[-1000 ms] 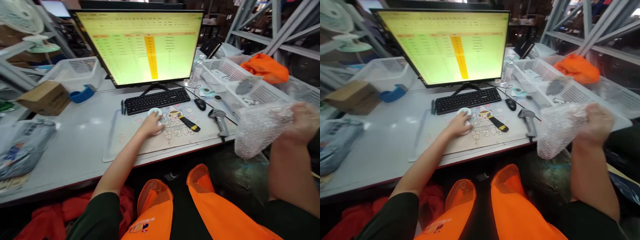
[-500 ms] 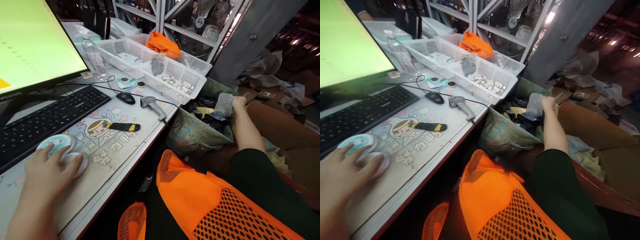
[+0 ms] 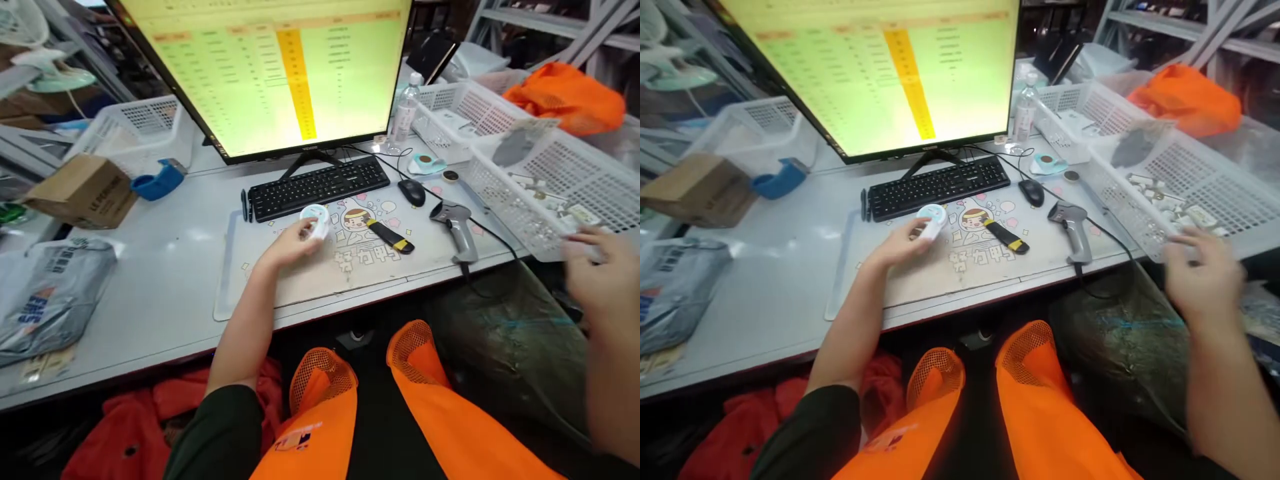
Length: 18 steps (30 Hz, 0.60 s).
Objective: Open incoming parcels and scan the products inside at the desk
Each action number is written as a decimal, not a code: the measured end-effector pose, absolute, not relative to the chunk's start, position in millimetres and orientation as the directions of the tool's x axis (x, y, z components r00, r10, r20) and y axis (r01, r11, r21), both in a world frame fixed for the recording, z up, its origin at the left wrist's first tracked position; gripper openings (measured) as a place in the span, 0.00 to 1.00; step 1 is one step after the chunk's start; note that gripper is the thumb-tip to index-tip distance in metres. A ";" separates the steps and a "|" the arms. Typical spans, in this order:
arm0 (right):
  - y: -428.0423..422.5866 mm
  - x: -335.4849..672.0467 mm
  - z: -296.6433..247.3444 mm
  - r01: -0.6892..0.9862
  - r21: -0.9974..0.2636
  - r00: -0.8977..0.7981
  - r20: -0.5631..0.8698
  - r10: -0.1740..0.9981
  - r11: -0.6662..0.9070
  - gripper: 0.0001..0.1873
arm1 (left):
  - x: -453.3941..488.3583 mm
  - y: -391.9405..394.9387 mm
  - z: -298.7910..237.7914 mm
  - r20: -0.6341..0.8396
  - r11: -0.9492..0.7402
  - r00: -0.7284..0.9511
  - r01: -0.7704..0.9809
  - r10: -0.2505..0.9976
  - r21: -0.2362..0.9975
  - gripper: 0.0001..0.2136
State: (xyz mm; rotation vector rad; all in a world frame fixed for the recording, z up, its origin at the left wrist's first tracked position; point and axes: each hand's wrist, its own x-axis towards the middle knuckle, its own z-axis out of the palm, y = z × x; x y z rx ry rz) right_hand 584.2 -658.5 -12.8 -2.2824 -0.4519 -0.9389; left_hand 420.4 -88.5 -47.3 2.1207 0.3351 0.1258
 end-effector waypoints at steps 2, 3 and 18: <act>-582.1 557.2 -13.8 0.697 -0.474 0.703 0.602 0.379 -0.539 0.11 | 422.2 -85.3 -46.1 -0.030 -0.068 0.938 0.057 0.346 0.996 0.36; -538.1 542.1 -12.4 0.752 -0.508 0.659 0.577 0.483 -0.420 0.10 | 423.3 -86.7 -45.0 -0.046 0.139 0.933 -0.005 0.356 0.990 0.37; -223.2 524.7 -40.9 -0.495 -0.830 0.552 -0.073 0.831 0.256 0.27 | 429.8 -106.2 -79.5 0.775 -0.834 0.617 -0.350 0.137 0.426 0.42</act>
